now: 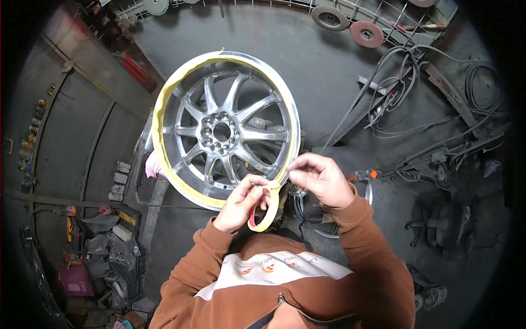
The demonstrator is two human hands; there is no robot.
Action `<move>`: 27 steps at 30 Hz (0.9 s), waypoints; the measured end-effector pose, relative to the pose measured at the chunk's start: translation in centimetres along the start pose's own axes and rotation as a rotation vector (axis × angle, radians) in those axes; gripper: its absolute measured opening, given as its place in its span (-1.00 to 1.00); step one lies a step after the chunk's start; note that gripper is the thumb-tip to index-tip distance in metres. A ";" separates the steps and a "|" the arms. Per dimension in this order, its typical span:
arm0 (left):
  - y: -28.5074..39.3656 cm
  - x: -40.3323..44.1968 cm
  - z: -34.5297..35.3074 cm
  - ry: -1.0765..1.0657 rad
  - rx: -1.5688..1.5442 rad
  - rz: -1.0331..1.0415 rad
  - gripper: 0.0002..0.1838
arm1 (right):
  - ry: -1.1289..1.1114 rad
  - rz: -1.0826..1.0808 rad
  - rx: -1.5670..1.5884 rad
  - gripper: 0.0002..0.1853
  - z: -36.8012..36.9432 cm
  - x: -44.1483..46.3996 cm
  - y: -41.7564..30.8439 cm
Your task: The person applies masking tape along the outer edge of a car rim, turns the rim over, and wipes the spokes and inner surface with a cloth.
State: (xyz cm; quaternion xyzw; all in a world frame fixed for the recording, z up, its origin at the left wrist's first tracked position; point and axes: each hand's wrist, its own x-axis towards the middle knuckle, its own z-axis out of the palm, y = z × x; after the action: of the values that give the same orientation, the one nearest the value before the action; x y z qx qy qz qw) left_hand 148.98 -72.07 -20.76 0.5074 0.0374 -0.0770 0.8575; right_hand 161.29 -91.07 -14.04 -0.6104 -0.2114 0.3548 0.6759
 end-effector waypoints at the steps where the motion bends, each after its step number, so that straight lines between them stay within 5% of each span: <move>1: 0.1 0.7 -0.1 0.042 0.021 0.086 -0.79 | 0.005 0.000 -0.003 -0.82 0.0 0.1 0.2; 3: 0.2 1.9 -0.2 0.175 0.179 0.280 -0.77 | 0.191 -0.043 -0.037 -0.80 1.1 -0.3 1.0; 6: 0.9 3.5 -0.2 0.324 0.329 0.378 -0.77 | 0.151 -0.260 -0.214 -0.76 4.5 0.5 4.0; 8: 1.4 4.4 -0.7 0.286 0.318 0.355 -0.75 | 0.249 -0.383 -0.208 -0.77 6.2 1.3 4.8; 9: 1.9 4.8 -1.2 0.257 0.392 0.337 -0.72 | 0.308 -0.258 -0.172 -0.78 6.4 1.6 4.6; 13: 6.6 5.8 -3.4 0.150 0.887 0.800 -0.44 | 0.387 -0.101 -0.400 -0.80 6.2 3.0 1.5; 14: 8.1 6.0 -3.9 0.063 0.950 0.847 -0.41 | 0.418 -0.232 -0.487 -0.82 6.3 3.5 1.0; 18: 12.9 7.5 -4.9 -0.121 1.304 1.034 -0.59 | 0.307 -0.170 -0.615 -0.82 6.5 4.9 -1.8; 23: 15.6 8.9 -7.3 -0.304 1.417 1.043 -0.72 | 0.287 -0.155 -0.677 -0.82 7.0 6.9 -3.8; 27: 16.5 10.3 -8.4 -0.089 0.928 0.704 -0.89 | 0.255 -0.119 -0.764 -0.80 7.0 8.8 -6.3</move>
State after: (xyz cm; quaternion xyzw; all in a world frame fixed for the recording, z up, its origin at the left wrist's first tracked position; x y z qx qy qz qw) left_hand 162.04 -57.86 -12.04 0.8082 -0.2070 0.1832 0.5200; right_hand 163.43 -79.87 -8.07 -0.8433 -0.2778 0.1323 0.4406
